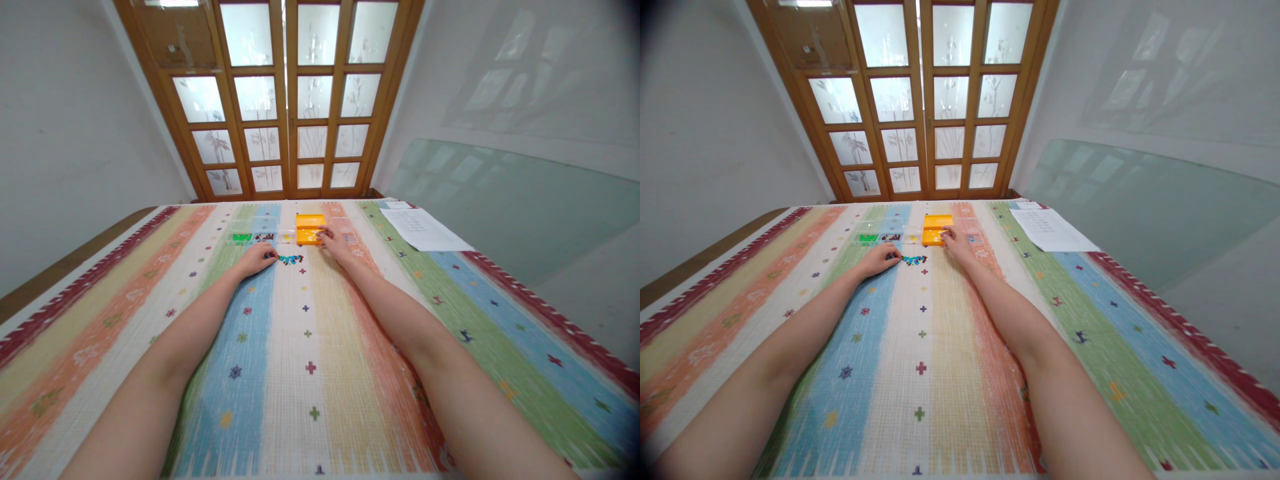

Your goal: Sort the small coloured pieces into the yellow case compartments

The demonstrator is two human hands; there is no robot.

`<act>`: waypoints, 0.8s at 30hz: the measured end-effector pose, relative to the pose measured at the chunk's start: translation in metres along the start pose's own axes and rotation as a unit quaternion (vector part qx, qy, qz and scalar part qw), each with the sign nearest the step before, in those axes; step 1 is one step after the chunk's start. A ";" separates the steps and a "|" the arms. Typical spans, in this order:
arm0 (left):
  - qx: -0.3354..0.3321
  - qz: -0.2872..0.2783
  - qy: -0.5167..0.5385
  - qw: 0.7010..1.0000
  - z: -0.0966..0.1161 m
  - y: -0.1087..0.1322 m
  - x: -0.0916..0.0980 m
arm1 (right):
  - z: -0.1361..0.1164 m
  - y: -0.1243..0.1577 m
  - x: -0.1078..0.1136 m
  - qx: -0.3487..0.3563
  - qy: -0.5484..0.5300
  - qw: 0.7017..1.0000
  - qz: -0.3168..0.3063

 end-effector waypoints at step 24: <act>0.266 0.365 0.289 0.844 -0.086 0.031 0.043 | -0.015 0.013 -0.013 0.014 0.099 0.993 -0.058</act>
Point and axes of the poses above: each hand's wrist, its own y-axis away from the middle knuckle, its own x-axis out of the back of the hand, z = x × y, the point moved 7 cm from there along -y, towards the middle knuckle, and after that the axes turned 4 degrees about -x, right-handed, at the moved point
